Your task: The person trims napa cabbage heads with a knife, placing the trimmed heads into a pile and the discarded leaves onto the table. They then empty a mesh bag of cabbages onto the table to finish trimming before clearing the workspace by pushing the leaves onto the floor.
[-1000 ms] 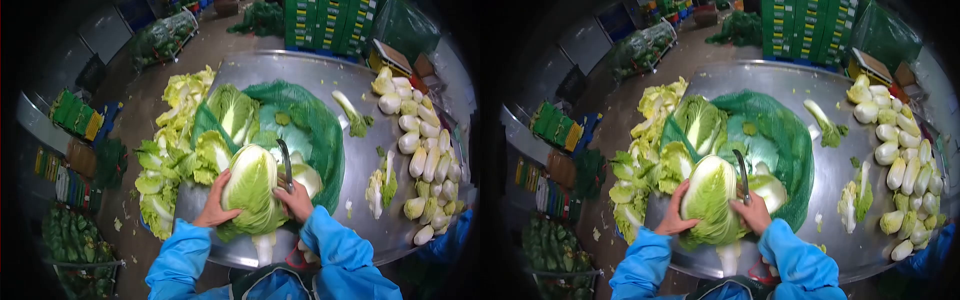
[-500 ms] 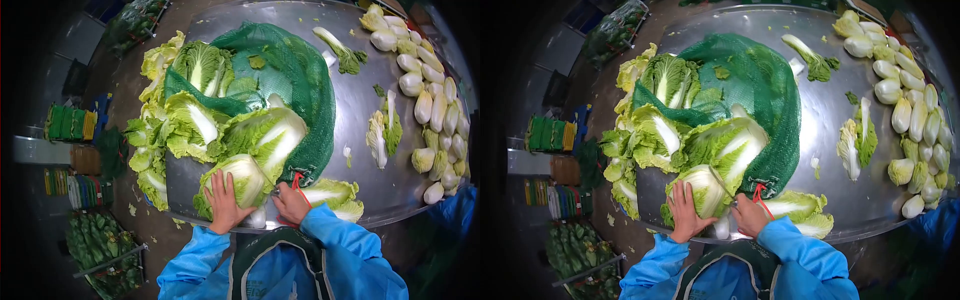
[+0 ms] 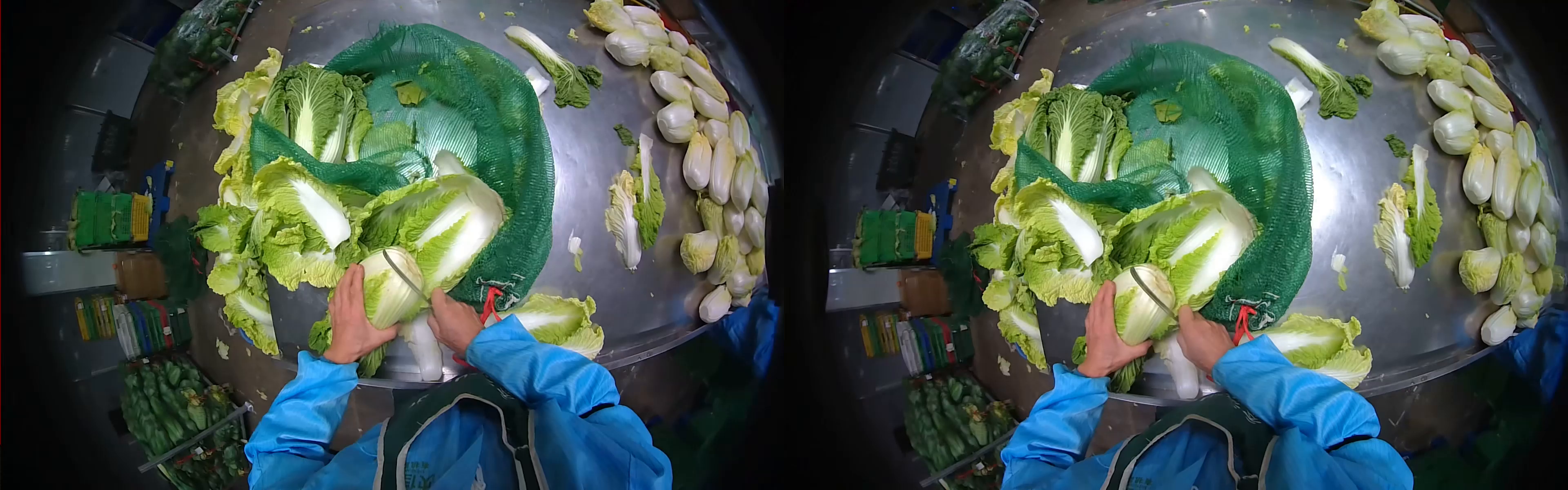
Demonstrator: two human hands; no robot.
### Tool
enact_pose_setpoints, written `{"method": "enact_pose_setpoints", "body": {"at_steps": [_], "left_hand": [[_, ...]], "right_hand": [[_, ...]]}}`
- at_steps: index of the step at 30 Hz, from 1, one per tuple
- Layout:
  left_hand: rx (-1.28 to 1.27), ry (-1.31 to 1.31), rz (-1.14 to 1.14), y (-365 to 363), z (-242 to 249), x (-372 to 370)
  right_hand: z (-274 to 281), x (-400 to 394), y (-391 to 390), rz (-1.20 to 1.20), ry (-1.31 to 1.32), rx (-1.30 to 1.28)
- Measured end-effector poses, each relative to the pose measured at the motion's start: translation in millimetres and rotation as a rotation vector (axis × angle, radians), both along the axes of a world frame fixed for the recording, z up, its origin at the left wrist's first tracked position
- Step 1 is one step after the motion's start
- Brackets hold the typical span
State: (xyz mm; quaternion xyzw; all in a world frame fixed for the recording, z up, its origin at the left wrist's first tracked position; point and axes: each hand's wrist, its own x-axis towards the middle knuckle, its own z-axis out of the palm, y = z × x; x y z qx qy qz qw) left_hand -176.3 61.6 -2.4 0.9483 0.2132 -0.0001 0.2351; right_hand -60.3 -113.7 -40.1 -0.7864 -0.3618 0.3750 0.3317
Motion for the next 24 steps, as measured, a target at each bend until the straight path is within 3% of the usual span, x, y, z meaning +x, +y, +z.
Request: {"method": "enact_pose_setpoints", "body": {"at_steps": [10,13,14,16,17,19,21,24], "left_hand": [[-0.105,-0.020,-0.018,21.5,-6.0,5.4],[-0.207,-0.065,-0.034,33.6,-1.9,-2.5],[-0.194,-0.078,-0.034,36.8,-2.3,-7.3],[-0.250,-0.184,-0.060,37.2,-5.1,-25.2],[-0.243,-0.187,-0.054,33.3,-6.1,-32.0],[-0.148,-0.281,-0.126,21.7,-6.0,-37.2],[-0.105,-0.274,-0.141,11.9,0.2,-41.1],[-0.254,-0.461,0.004,-9.7,7.6,-42.1]], "right_hand": [[-17.9,23.7,55.7,0.012,0.046,-0.334],[-48.9,15.9,39.7,-0.083,0.037,-0.093],[-41.8,22.5,35.0,-0.081,0.024,-0.080],[-24.5,29.6,22.5,-0.018,0.315,0.025],[-13.2,28.1,20.8,-0.010,0.313,0.031],[6.3,27.3,19.5,-0.206,0.797,0.020],[20.3,25.5,21.1,-0.192,0.819,0.094],[90.0,37.5,9.6,-0.193,0.688,0.110]]}}
